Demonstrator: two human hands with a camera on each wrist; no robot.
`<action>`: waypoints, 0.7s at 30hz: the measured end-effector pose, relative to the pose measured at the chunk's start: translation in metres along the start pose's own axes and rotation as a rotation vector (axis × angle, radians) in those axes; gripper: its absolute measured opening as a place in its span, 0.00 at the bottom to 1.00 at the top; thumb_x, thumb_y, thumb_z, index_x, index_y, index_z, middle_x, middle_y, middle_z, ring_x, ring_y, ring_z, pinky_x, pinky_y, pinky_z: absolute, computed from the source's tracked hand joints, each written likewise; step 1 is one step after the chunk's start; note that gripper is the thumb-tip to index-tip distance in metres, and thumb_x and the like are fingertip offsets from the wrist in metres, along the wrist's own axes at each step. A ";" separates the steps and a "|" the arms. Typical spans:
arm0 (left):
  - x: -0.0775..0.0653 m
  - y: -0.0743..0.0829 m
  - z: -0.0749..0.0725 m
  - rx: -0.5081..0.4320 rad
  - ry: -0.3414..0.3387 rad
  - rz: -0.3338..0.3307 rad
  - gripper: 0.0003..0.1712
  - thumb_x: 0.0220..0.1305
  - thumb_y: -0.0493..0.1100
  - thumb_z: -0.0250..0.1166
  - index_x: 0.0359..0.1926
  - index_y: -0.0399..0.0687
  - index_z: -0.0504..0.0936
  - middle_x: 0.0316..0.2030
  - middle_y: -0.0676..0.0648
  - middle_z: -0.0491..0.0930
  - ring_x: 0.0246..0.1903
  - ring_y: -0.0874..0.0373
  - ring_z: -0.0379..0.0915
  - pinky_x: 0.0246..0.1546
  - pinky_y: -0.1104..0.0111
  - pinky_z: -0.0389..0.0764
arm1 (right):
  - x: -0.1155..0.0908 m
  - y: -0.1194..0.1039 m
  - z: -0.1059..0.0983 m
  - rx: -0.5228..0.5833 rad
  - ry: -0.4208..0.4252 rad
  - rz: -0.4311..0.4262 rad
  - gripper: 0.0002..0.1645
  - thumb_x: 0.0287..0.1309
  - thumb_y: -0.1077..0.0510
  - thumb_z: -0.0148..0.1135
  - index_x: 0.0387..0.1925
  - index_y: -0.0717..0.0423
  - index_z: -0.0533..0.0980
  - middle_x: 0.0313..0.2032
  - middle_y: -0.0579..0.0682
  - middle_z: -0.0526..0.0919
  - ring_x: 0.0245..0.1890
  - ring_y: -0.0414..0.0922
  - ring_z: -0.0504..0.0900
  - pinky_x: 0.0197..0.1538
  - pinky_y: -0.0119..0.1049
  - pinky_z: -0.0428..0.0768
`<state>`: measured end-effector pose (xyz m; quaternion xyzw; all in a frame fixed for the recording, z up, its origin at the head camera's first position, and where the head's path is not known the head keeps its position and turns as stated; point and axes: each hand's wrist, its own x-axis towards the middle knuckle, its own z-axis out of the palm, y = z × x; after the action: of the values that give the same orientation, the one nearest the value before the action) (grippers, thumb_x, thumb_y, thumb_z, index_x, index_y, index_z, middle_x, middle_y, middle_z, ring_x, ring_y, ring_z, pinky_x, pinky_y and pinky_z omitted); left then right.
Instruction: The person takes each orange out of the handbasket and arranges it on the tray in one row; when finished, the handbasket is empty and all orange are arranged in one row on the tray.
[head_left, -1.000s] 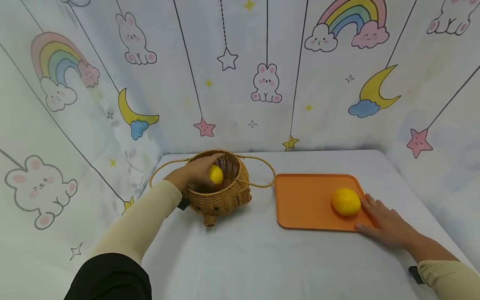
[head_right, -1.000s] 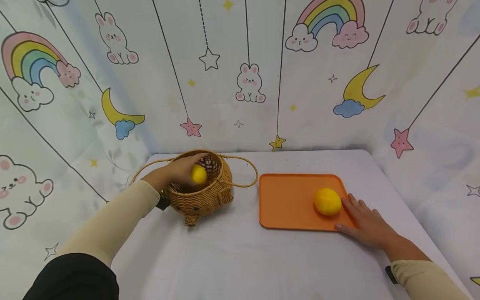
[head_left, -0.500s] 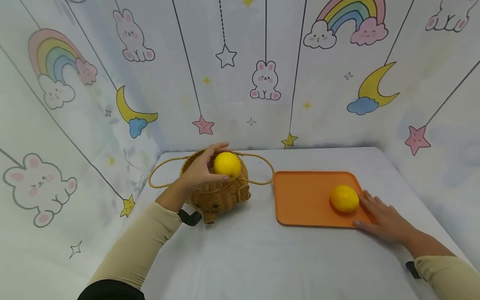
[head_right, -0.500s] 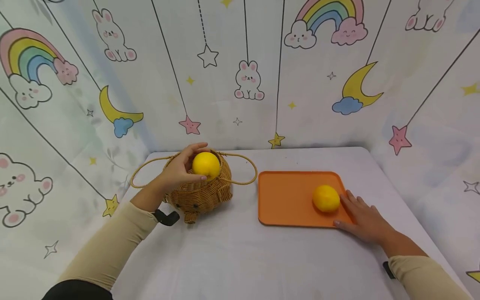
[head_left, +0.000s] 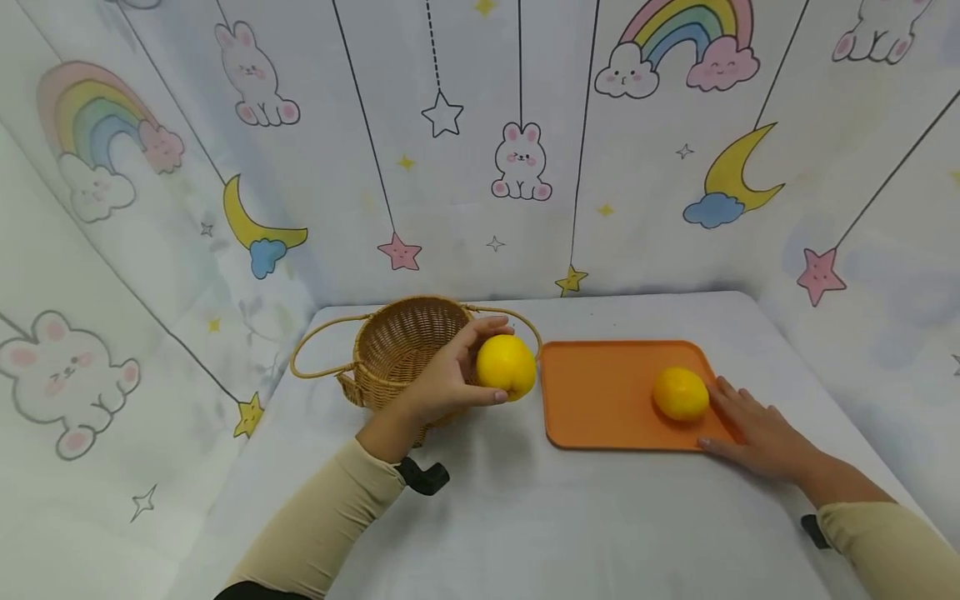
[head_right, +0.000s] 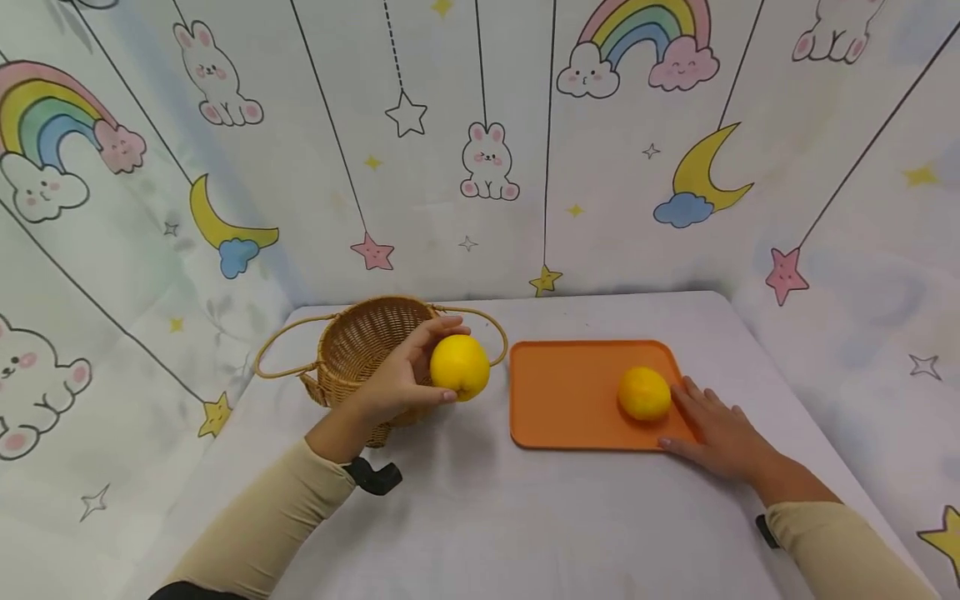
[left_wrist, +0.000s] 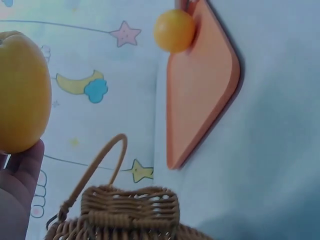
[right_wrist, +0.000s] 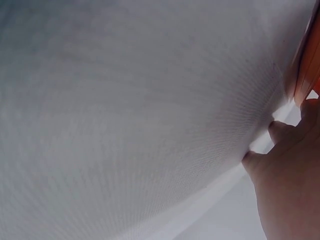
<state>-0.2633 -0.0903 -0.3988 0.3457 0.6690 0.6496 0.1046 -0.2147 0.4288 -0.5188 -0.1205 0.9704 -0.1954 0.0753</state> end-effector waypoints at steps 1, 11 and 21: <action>0.002 -0.002 0.003 -0.012 -0.005 -0.004 0.54 0.54 0.26 0.77 0.79 0.48 0.63 0.73 0.44 0.67 0.69 0.46 0.69 0.68 0.57 0.76 | 0.000 0.001 -0.001 -0.002 0.001 0.001 0.66 0.66 0.30 0.67 0.87 0.54 0.44 0.83 0.71 0.43 0.76 0.81 0.47 0.68 0.85 0.44; 0.048 -0.032 0.050 0.112 -0.054 -0.006 0.55 0.55 0.33 0.80 0.80 0.51 0.62 0.74 0.47 0.69 0.69 0.54 0.71 0.73 0.58 0.69 | -0.004 0.002 -0.008 0.011 -0.002 0.035 0.66 0.65 0.27 0.67 0.87 0.54 0.46 0.83 0.70 0.44 0.77 0.80 0.45 0.69 0.84 0.43; 0.092 -0.106 0.110 0.169 -0.079 -0.132 0.57 0.55 0.45 0.85 0.80 0.74 0.63 0.72 0.59 0.71 0.63 0.63 0.72 0.64 0.64 0.76 | -0.002 -0.005 -0.006 0.012 0.012 0.036 0.65 0.64 0.26 0.67 0.86 0.55 0.51 0.83 0.68 0.47 0.78 0.79 0.48 0.69 0.83 0.45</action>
<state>-0.3005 0.0613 -0.4851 0.3338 0.7380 0.5686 0.1439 -0.2128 0.4265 -0.5111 -0.1014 0.9716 -0.2007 0.0738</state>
